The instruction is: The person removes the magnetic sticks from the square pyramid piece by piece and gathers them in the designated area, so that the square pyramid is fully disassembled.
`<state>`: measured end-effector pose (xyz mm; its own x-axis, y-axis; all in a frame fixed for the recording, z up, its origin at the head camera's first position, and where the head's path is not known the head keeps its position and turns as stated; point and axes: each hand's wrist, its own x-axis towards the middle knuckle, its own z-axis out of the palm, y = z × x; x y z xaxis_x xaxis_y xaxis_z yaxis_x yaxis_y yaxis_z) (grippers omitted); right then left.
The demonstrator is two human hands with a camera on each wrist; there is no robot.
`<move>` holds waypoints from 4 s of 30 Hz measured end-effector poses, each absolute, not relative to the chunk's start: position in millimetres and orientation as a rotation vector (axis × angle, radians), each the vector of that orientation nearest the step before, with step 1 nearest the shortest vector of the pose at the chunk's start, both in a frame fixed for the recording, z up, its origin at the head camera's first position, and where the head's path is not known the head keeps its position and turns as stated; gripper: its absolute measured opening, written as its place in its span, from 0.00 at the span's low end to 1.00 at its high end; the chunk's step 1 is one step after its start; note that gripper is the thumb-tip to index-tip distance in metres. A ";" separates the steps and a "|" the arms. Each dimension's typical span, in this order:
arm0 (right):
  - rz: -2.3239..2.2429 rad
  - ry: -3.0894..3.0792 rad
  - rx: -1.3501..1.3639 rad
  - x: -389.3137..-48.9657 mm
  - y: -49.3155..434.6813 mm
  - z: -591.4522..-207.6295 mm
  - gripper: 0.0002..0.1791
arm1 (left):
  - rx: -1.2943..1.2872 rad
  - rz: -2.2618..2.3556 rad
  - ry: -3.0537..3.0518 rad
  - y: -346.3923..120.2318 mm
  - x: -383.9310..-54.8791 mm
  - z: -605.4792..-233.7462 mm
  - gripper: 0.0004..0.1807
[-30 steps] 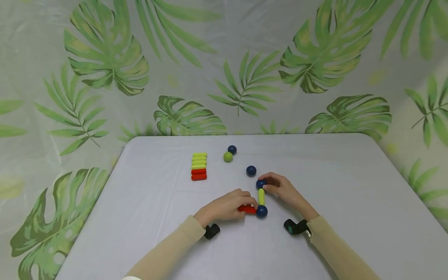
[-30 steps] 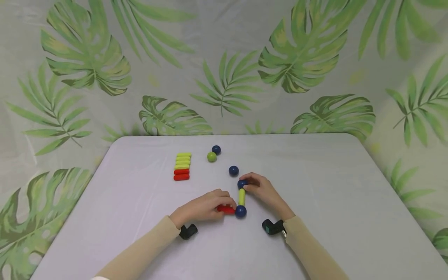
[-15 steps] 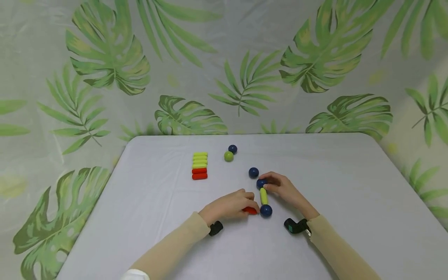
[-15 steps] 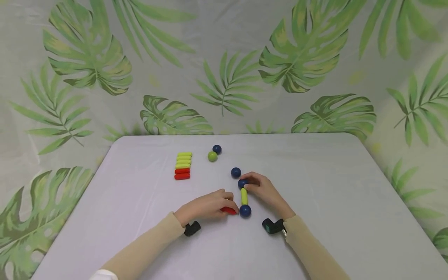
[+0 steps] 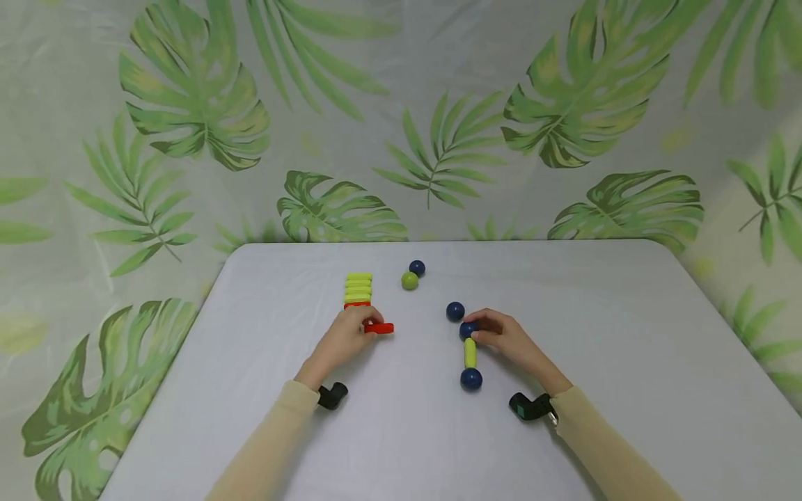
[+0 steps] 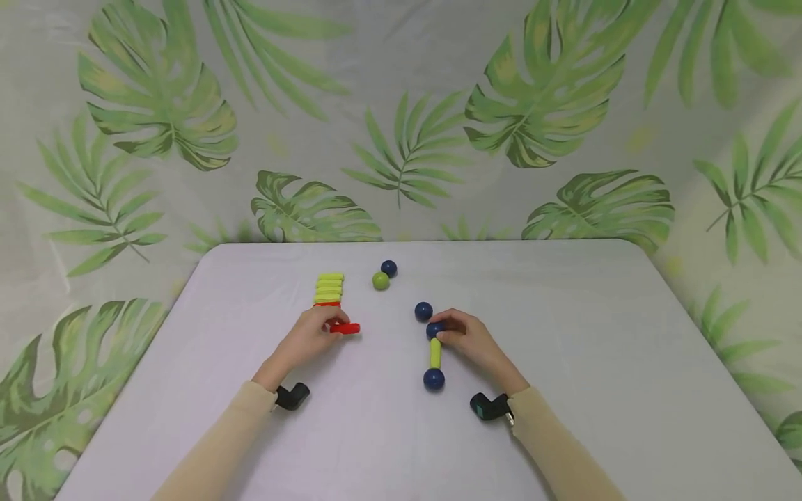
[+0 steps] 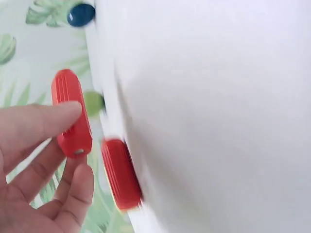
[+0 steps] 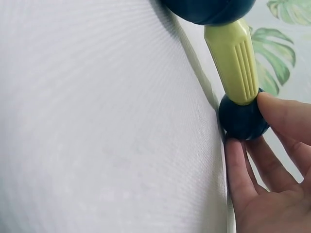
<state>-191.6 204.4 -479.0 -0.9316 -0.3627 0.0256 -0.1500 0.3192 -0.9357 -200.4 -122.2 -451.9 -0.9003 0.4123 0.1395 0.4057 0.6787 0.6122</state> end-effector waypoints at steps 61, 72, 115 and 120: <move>-1.425 2.574 -0.472 -155.9 201.6 -444.1 0.15 | 0.606 1.111 2.862 -41.2 -240.2 -459.3 0.17; -1.427 2.576 -0.437 -167.2 211.4 -470.1 0.17 | 0.612 0.967 2.973 -35.2 -251.6 -458.4 0.19; -1.505 2.729 -0.188 -209.6 210.1 -462.6 0.19 | 0.522 0.866 2.996 -127.3 -185.7 -454.8 0.08; -1.508 2.743 -0.170 -231.0 205.1 -456.0 0.20 | 0.447 0.822 3.037 -136.5 -186.3 -454.9 0.09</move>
